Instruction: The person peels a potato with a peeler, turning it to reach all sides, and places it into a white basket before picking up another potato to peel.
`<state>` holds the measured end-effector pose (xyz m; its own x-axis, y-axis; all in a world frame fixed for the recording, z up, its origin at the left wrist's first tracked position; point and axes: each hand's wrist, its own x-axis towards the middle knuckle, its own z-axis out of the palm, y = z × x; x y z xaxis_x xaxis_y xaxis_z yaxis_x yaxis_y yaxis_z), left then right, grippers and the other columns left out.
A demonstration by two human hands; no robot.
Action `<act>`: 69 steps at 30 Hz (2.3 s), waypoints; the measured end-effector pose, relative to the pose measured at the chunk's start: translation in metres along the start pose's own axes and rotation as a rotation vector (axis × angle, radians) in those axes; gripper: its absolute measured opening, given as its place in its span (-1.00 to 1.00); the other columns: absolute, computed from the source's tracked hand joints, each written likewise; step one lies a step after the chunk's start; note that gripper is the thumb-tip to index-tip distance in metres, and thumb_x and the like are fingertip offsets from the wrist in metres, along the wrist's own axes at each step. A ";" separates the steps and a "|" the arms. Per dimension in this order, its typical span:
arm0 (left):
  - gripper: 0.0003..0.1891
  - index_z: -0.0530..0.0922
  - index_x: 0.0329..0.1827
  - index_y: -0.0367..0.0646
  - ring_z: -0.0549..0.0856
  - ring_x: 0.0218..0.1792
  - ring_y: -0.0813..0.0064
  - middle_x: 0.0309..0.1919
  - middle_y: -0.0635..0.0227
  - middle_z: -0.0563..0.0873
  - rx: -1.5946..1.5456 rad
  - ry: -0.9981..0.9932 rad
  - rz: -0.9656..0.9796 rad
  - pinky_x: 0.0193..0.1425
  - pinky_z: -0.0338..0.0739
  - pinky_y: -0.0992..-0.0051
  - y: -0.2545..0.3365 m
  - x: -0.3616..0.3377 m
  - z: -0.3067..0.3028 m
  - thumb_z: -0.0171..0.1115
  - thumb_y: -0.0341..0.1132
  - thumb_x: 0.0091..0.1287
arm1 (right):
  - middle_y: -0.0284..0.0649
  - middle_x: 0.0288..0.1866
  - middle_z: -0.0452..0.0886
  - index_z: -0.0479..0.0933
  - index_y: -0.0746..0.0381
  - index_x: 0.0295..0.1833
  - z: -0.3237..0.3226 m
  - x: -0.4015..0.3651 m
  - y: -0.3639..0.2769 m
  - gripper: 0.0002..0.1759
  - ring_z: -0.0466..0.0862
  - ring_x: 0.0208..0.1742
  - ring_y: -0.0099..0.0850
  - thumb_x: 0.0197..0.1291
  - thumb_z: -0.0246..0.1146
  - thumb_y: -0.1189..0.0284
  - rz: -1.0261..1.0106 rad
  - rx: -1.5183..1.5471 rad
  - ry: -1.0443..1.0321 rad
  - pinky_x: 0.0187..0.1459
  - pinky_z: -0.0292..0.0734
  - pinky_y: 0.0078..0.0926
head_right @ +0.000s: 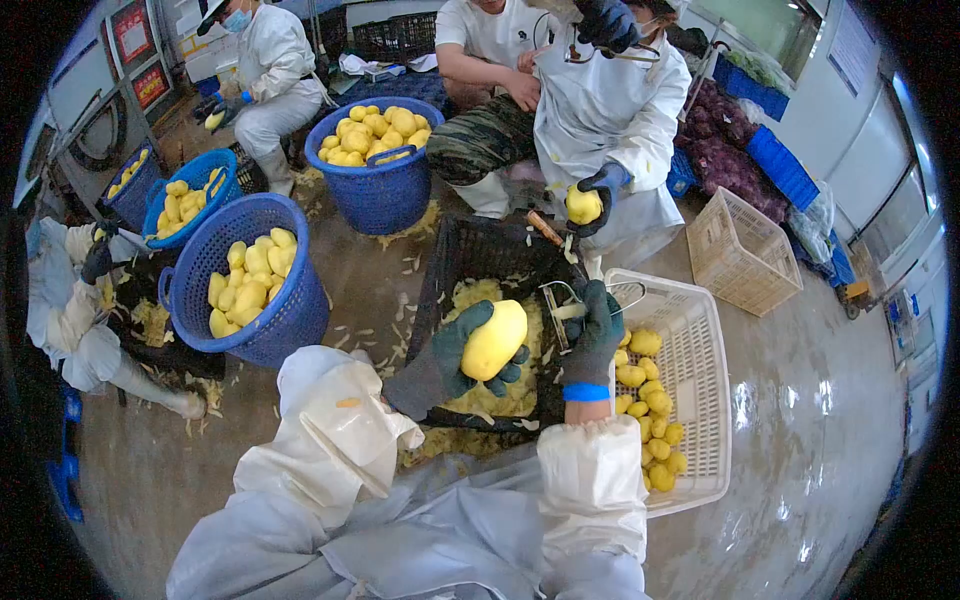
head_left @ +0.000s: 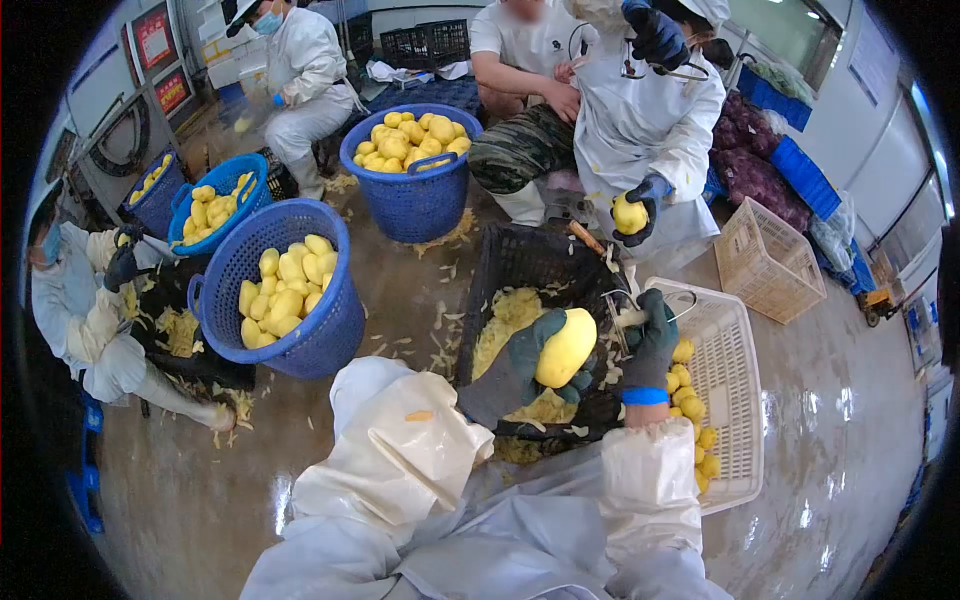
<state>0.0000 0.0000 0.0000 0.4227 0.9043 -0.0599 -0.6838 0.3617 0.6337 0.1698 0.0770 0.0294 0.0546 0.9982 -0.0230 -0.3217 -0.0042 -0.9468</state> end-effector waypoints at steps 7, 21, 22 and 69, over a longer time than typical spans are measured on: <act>-0.47 0.47 0.13 -0.12 0.73 -0.27 0.34 -0.17 0.15 0.69 -0.062 0.074 0.154 -0.47 0.70 0.36 -0.001 -0.008 0.016 0.04 0.16 0.39 | -0.47 -0.49 0.46 0.58 0.21 -0.25 -0.004 -0.010 0.002 -0.79 0.38 -0.56 -0.69 0.28 0.22 0.29 0.022 -0.035 -0.178 -0.54 0.17 -0.75; -0.43 0.48 0.10 -0.22 0.73 -0.34 0.30 -0.19 0.07 0.69 -0.101 0.113 0.090 -0.48 0.67 0.38 0.007 -0.008 0.016 0.03 0.16 0.38 | -0.57 -0.63 0.35 0.53 0.11 -0.31 0.018 -0.020 -0.018 -0.84 0.22 -0.67 -0.76 0.24 0.27 0.27 0.016 0.075 -0.021 -0.64 0.01 -0.75; -0.43 0.49 0.08 -0.23 0.72 -0.34 0.32 -0.19 0.07 0.69 -0.081 0.138 0.089 -0.45 0.67 0.41 0.005 -0.008 0.013 0.01 0.16 0.39 | -0.58 -0.64 0.34 0.52 0.11 -0.32 0.024 -0.030 -0.021 -0.82 0.22 -0.69 -0.76 0.26 0.25 0.26 0.027 0.011 -0.083 -0.66 0.00 -0.76; -0.46 0.48 0.10 -0.15 0.74 -0.27 0.31 -0.20 0.20 0.69 0.072 0.299 0.215 -0.41 0.68 0.33 0.000 -0.003 0.001 -0.01 0.17 0.41 | -0.49 -0.54 0.45 0.56 0.23 -0.10 0.024 -0.034 -0.025 -0.74 0.36 -0.57 -0.72 0.30 0.21 0.25 -0.035 0.021 -0.213 -0.52 0.22 -0.78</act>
<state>-0.0007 -0.0030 0.0004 0.0742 0.9881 -0.1349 -0.6900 0.1486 0.7084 0.1533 0.0448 0.0610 -0.1342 0.9877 0.0802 -0.3432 0.0296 -0.9388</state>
